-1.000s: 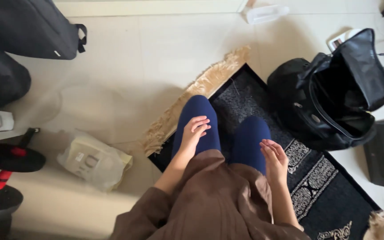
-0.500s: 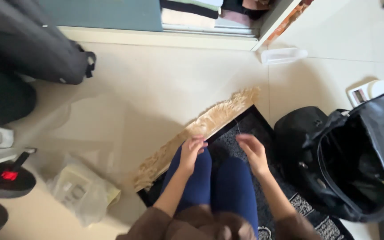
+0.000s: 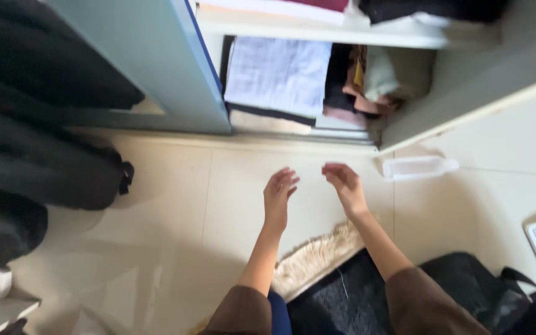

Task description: The person organizes clothes from a closet, folds them, and places them into a black duffel bag on the floor.

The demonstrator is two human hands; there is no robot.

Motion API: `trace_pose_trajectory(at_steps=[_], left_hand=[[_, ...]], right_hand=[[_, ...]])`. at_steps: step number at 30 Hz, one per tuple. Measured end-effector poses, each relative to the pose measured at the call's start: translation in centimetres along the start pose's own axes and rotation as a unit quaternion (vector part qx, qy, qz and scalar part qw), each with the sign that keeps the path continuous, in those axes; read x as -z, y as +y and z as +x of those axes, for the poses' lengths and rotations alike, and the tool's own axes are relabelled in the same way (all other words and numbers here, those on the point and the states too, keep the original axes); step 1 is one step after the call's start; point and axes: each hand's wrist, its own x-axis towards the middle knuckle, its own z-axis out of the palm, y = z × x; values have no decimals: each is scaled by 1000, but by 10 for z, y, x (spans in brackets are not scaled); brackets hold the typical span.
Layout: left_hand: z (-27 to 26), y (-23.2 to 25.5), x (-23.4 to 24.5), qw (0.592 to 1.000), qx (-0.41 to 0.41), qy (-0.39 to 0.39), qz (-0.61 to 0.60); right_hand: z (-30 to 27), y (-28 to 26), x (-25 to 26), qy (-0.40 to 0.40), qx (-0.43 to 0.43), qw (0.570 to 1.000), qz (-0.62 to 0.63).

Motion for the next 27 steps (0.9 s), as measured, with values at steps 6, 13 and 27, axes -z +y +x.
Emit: trace_pose_trajectory(at_steps=[6,13,27], left_hand=[[105,34,-25,993,3,40,-108],[162,68,-48,989,6,48,-142],[225,53,-64,961,12,60,-269]], right_hand=[[118,-12,-35,88,-78,982,146],[169,-23,-55,129,-131,937,298],[205,-46,-55,9,-129,927,352]])
